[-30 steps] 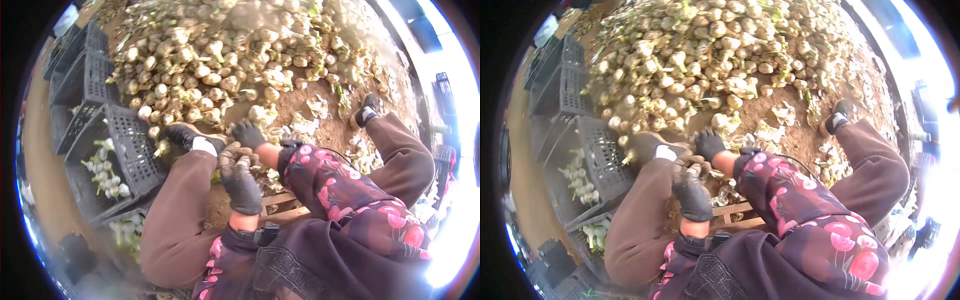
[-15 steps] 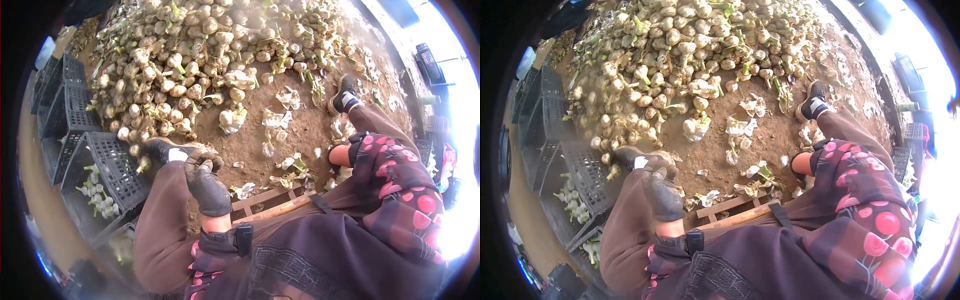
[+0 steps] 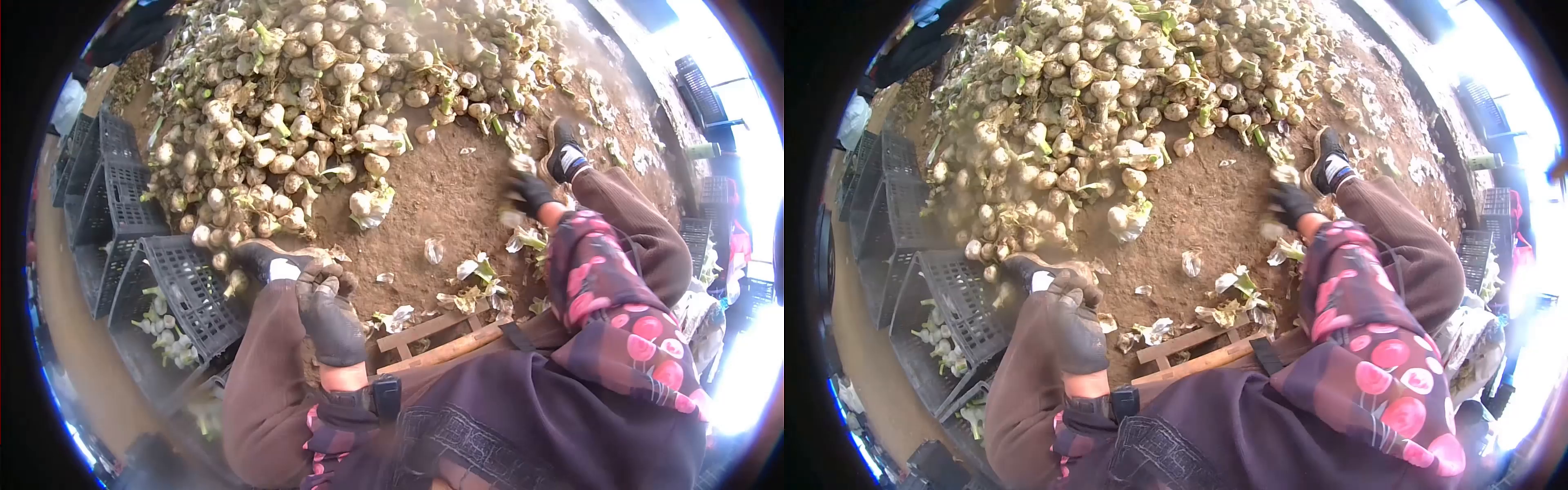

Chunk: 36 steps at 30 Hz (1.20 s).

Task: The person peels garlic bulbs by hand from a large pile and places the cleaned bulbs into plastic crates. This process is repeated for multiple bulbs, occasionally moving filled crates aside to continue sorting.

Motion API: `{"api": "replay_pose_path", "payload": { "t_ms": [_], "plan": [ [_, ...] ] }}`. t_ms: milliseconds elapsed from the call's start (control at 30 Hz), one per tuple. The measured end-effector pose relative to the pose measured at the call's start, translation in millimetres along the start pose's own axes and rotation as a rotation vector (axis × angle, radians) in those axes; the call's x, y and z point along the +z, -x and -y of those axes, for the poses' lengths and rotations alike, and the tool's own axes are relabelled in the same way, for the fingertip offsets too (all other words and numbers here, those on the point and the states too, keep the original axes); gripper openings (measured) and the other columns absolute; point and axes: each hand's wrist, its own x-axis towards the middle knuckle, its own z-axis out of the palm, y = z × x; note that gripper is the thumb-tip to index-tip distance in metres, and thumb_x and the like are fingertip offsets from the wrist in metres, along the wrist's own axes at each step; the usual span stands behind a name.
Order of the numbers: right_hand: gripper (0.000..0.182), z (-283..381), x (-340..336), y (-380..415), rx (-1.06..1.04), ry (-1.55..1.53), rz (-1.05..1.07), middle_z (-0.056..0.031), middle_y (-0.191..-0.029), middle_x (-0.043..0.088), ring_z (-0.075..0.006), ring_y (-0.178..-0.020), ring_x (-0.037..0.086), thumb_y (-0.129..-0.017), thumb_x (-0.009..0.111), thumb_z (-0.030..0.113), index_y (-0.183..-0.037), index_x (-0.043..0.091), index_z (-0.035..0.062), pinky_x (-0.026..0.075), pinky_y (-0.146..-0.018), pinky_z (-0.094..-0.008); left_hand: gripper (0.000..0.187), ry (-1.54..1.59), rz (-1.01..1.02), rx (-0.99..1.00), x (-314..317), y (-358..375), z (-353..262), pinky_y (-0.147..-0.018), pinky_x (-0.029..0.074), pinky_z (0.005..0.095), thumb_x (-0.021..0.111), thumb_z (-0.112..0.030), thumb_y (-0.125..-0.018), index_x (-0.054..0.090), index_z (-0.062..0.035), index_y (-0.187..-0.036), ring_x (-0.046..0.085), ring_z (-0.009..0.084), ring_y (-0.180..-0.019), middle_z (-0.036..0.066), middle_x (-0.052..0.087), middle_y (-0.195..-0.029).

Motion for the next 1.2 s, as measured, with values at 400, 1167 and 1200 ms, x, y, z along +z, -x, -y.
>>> {"api": "replay_pose_path", "payload": {
  "t_ms": [400, 1167, 1200],
  "plan": [
    [0.026, 337, 88, -13, -0.832, -0.19, 0.401, -0.0133, -0.091, 0.065, -0.0345, -0.086, 0.062, -0.066, 0.065, 0.021, -0.092, 0.067, 0.0147, 0.051, -0.073, -0.0445, 0.03, 0.22, -0.092, 0.478, 0, 25, -63, -0.078, 0.045, 0.0295, 0.041, 0.004, -0.085, 0.046, 0.0002, -0.115, 0.052, 0.0182, -0.083, 0.011, 0.055, -0.097],
    [0.041, 120, -9, 72, -0.36, 0.252, 0.704, -0.0141, -0.107, 0.064, -0.0332, -0.102, 0.059, -0.078, 0.062, 0.039, -0.109, 0.064, 0.0127, 0.047, -0.087, -0.0442, 0.025, -0.245, 0.441, 0.228, 42, 90, -14, -0.066, 0.051, 0.0246, 0.043, 0.001, -0.085, 0.051, 0.0, -0.109, 0.06, 0.0131, -0.071, 0.008, 0.063, -0.086],
    [0.042, 141, -24, 77, -0.388, 0.164, 0.651, -0.0146, -0.108, 0.064, -0.034, -0.103, 0.059, -0.078, 0.061, 0.04, -0.112, 0.063, 0.0151, 0.046, -0.088, -0.044, 0.024, -0.314, 0.471, 0.251, 43, 98, -16, -0.067, 0.05, 0.0232, 0.044, -0.001, -0.087, 0.051, -0.0007, -0.109, 0.06, 0.012, -0.072, 0.008, 0.063, -0.089]
  ]
}}
